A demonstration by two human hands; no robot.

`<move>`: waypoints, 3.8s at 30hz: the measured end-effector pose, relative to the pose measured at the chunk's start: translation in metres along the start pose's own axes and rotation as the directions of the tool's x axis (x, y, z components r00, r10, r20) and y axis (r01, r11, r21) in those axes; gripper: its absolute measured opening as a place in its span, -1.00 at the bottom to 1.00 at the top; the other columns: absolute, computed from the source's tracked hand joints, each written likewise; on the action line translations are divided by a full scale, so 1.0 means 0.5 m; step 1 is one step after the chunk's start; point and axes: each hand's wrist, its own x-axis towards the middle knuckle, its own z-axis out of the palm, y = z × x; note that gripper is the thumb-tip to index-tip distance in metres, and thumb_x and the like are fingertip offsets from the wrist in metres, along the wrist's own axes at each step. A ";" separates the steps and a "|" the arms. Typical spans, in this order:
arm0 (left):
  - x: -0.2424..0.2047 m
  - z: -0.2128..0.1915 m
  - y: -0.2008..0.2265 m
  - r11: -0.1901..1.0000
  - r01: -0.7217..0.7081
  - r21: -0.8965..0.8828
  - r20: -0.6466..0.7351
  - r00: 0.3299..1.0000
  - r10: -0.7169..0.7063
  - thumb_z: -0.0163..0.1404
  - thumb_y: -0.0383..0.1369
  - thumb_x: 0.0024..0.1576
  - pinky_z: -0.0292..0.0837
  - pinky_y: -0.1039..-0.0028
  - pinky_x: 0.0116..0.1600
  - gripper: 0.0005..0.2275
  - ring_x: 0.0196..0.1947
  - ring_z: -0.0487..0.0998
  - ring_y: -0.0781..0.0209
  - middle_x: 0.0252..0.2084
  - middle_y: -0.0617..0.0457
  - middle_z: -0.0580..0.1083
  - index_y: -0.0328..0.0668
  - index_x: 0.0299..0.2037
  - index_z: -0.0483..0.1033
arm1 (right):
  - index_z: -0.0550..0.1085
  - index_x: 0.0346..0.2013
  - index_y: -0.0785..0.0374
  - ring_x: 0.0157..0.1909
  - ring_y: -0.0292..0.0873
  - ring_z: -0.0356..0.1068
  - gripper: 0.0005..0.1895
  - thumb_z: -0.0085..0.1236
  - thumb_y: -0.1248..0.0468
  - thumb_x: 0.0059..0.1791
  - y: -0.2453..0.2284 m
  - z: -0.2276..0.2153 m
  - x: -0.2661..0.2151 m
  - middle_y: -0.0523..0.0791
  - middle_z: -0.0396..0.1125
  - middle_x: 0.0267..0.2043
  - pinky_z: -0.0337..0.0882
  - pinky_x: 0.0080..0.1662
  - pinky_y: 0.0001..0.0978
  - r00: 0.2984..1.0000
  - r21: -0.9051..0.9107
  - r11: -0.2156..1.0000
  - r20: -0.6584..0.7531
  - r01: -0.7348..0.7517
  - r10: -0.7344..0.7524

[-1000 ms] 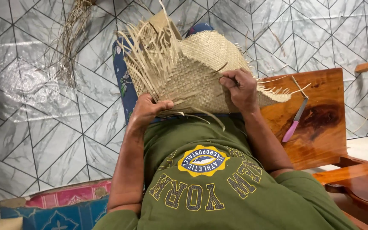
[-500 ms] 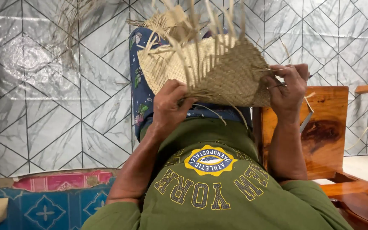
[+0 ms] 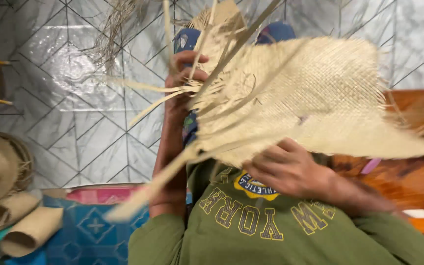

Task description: Weaving dried straw or palm leaves into a mat using hands, a guiding tool, and a knife for trimming.

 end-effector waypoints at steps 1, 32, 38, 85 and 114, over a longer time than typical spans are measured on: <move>-0.015 0.000 0.005 1.000 0.014 0.007 0.022 1.000 -0.014 0.27 -0.27 -0.12 0.15 0.35 0.25 -0.73 0.01 0.38 0.08 0.00 -0.04 0.38 -0.27 -0.36 0.54 | 0.43 -0.40 0.20 -0.45 -0.14 0.18 -0.86 -0.11 0.38 -0.01 0.000 0.020 0.000 -0.10 0.24 -0.47 0.13 -0.40 -0.39 1.000 0.007 1.000 -0.014 -0.022 0.022; -0.090 0.084 0.028 0.675 0.667 -0.315 -0.110 0.681 -0.724 0.17 -0.59 -0.12 0.39 0.70 -0.34 -0.75 -0.50 0.38 0.41 -0.48 0.12 0.41 -0.40 -0.23 0.47 | 0.44 -0.44 0.16 -0.32 -0.17 0.21 -0.83 0.31 0.26 -0.19 0.304 0.173 -0.183 -0.21 0.38 -0.45 0.19 -0.16 -0.32 0.694 -0.277 0.708 0.166 -0.649 0.701; -0.072 0.097 0.072 0.765 0.639 -0.075 -0.202 0.742 -0.640 0.20 -0.56 -0.14 0.34 0.69 -0.39 -0.69 -0.51 0.38 0.42 -0.46 0.10 0.46 -0.36 -0.17 0.49 | 0.47 -0.26 0.25 -0.18 -0.13 0.12 -0.89 0.18 0.32 -0.05 0.282 0.110 -0.126 -0.12 0.27 -0.30 0.13 -0.13 -0.28 0.798 -0.312 0.737 -0.165 -0.599 0.579; -0.007 0.079 0.111 0.773 0.600 -0.207 -0.055 0.782 -0.621 -0.11 -0.54 0.02 0.26 0.68 -0.32 -0.79 -0.42 0.37 0.41 -0.30 0.16 0.46 -0.25 -0.21 0.58 | 0.46 0.08 0.13 -0.67 -0.48 0.16 -0.65 -0.17 0.07 0.15 0.204 -0.211 -0.304 -0.30 0.35 -0.52 0.16 -0.61 -0.63 -0.110 0.308 0.050 -0.482 -0.950 0.869; -0.009 0.091 0.101 0.985 0.169 -0.026 -0.145 0.975 -0.171 0.05 -0.56 0.04 0.35 0.41 -0.29 -0.91 -0.49 0.39 0.20 -0.45 0.01 0.39 -0.22 -0.48 0.56 | 0.44 0.03 0.19 -0.45 -0.27 0.22 -0.67 0.04 0.39 -0.03 0.213 0.093 0.017 0.02 0.38 -0.32 0.29 -0.38 -0.50 0.586 0.495 0.333 0.549 -0.802 0.596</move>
